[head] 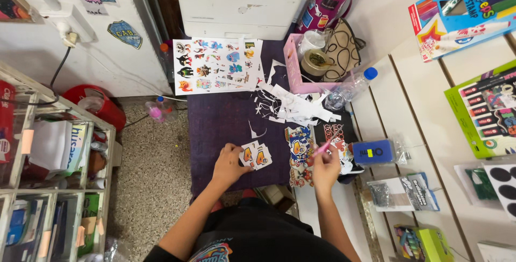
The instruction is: The person uses pink scissors to cut out a printed number '4' sticker from a sheet of paper. They carefully trim around the edges of the number, rotating the paper as needed to complete the cutout.
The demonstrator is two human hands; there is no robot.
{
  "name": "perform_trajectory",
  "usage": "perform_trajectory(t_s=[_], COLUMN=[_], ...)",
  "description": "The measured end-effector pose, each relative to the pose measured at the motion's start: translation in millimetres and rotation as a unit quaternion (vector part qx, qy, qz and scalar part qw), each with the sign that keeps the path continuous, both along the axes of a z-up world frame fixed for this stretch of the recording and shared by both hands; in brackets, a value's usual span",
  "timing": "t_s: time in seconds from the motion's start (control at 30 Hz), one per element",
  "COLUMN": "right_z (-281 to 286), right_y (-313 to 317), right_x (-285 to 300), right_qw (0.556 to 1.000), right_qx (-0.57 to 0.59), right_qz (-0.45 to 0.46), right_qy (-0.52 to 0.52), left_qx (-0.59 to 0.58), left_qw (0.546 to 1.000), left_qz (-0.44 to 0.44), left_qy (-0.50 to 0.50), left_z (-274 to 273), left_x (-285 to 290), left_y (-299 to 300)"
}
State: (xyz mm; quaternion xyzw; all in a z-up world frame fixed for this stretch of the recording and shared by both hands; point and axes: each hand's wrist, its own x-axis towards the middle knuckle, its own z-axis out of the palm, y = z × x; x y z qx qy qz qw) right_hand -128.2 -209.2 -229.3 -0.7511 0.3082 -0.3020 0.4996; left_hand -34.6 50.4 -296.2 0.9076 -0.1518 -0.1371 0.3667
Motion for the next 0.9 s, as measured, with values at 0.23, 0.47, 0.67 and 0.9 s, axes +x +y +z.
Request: perform_trajectory(t_s=[0.23,0.47,0.67,0.9], right_z=[-8.0,-44.2,-53.5,8.5], right_y=[39.5,39.7,26.1,-17.8], right_x=[58.2,107.0,129.7,167.0], right_qw=[0.976,0.952,0.943,0.966], right_qx=[0.028,-0.037,-0.031,-0.004], right_qz=[0.215,0.29,0.316,0.257], right_qy=[0.024,0.097,0.098,0.023], left_qx=[-0.028,-0.076,-0.119,-0.137], left_qw=[0.999,0.991,0.981,0.965], left_qz=[0.037,0.098,0.13,0.157], left_qy=[0.0,-0.04,-0.077,-0.156], left_z=[5.0,-4.2,-6.1,-3.2], left_x=[-4.6,-4.2,-13.0,-21.1], left_y=[-1.0,-3.9,-1.2,-6.2])
